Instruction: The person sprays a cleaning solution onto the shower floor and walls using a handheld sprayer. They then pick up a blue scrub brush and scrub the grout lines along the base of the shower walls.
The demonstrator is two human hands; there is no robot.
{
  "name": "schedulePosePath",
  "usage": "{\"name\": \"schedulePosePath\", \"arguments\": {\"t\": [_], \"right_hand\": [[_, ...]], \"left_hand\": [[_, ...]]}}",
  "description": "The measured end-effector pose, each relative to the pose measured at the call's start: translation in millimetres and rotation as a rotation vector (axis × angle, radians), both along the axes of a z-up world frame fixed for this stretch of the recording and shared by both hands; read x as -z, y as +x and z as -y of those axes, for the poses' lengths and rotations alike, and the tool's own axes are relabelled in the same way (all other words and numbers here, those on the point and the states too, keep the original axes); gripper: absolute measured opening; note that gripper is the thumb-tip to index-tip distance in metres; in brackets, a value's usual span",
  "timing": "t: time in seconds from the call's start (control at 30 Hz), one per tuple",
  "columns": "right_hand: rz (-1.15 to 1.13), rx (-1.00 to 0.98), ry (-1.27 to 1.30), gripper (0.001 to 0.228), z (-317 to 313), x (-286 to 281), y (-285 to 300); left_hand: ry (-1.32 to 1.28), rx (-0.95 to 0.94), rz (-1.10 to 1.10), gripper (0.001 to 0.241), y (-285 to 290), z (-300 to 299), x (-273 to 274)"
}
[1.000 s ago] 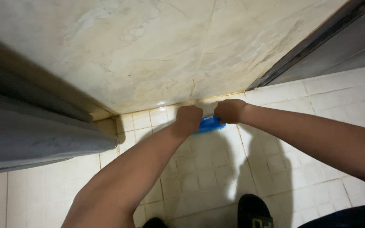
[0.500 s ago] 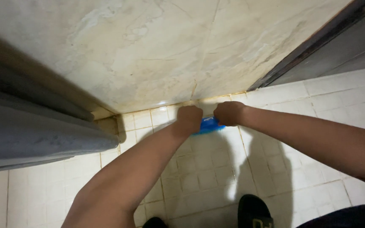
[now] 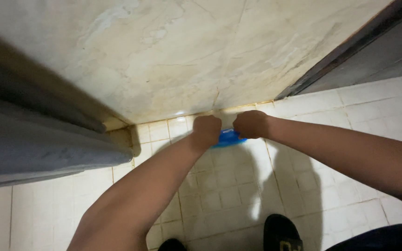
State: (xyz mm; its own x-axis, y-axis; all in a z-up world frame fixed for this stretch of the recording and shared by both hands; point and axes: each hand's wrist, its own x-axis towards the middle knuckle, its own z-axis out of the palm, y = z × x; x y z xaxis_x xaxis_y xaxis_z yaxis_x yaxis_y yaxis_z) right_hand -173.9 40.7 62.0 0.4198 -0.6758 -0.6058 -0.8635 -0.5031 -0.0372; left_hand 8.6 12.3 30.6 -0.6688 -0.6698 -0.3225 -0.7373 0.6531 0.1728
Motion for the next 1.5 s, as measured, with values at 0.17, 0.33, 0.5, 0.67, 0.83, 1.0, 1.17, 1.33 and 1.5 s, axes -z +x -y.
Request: {"name": "schedulePosePath", "arguments": {"t": [0.17,0.33,0.5,0.67,0.83,1.0,1.17,1.33,1.5], "right_hand": [[-0.037,-0.025,-0.014,0.026,-4.8,0.2,5.8],[0.0,-0.016,-0.004,0.026,-6.4,7.4,20.5],[-0.009,-0.034,-0.042,0.028,-7.8,-0.6,17.6],[-0.093,-0.031,0.041,0.027,-3.9,-9.5,22.6],[0.036,-0.063,-0.079,0.028,-1.2,-8.2,41.8],[0.021,-0.054,-0.063,0.027,1.0,-7.9,50.0],[-0.094,-0.021,0.07,0.028,6.6,-16.0,52.4],[-0.08,-0.088,0.045,0.034,7.5,-21.8,66.0],[-0.01,-0.121,-0.04,0.032,11.8,-13.7,85.4]], "left_hand": [[0.088,0.024,0.072,0.015,-1.7,-5.1,-10.8],[0.119,-0.046,0.226,0.019,11.4,1.0,-31.9],[0.061,0.005,0.1,0.018,12.9,0.1,-11.3],[0.046,0.008,0.054,0.017,13.7,-1.4,-8.3],[0.053,-0.031,0.159,0.016,34.0,2.3,-20.9],[0.041,-0.024,0.142,0.017,48.3,1.0,-19.8],[0.018,-0.012,0.073,0.018,41.9,0.2,-5.6],[0.056,-0.043,0.212,0.021,46.5,0.8,-20.8],[0.028,-0.11,0.217,0.022,68.2,8.5,-9.9]]}}
